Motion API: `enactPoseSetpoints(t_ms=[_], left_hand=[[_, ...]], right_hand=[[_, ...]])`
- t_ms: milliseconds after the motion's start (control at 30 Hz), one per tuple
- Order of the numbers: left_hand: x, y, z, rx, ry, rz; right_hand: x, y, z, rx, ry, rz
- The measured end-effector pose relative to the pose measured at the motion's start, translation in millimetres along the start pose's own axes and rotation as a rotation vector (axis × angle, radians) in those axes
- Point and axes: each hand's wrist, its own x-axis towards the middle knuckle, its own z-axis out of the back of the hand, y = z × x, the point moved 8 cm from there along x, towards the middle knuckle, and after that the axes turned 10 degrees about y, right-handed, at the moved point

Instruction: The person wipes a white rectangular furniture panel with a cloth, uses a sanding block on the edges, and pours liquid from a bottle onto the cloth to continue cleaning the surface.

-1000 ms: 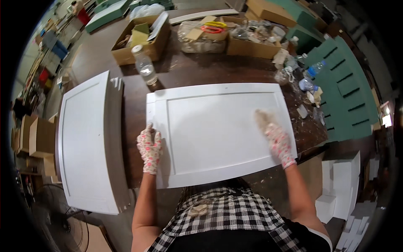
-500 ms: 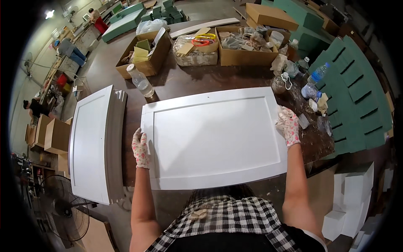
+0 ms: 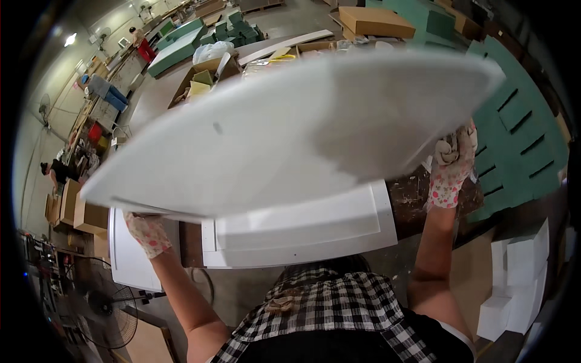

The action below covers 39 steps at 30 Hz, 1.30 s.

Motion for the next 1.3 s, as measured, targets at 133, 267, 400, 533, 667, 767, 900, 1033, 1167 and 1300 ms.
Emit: enactPoseSetpoints(t_ms=[133,267,400,533,667,767,900,1033,1167,1300], left_hand=[[3.2,6.2,-9.9,-0.688,0.261,-0.041],[-54.5,62.8,-30.8,-0.133,0.274,0.01],[-140.7,112.6,10.1,-0.113,0.142,0.373],[-165.6,94.4,-30.0,-0.381,0.29,0.899],[-178.3,105.0,-7.8,-0.355,0.269,1.049],[-174.0,101.7,-13.4,-0.516,0.219,1.008],[-168.4,97.1,37.1,-0.504,0.162,0.879],[-160.1,63.8,82.6,-0.54,0.021,0.708],[-160.5,36.4,147.3,-0.544,-0.092,0.395],[-160.4,8.4,196.5,-0.597,-0.291,0.164]], right_hand=[[-42.9,-41.1,19.5,0.052,0.001,-0.277],[-101.7,-67.1,40.3,0.101,0.048,-0.555],[-135.0,-77.7,42.0,0.141,0.121,-0.731],[-133.1,-88.6,32.4,0.154,0.187,-0.793],[-124.0,-99.1,-1.0,0.196,0.272,-0.815],[-121.0,-101.4,-23.8,0.218,0.306,-0.824],[-100.2,-92.8,-73.6,0.259,0.375,-0.787],[-66.8,-81.7,-158.0,0.347,0.475,-0.725],[-44.0,-70.8,-252.9,0.512,0.559,-0.703],[-63.5,-86.4,-347.1,0.763,0.664,-0.794]])
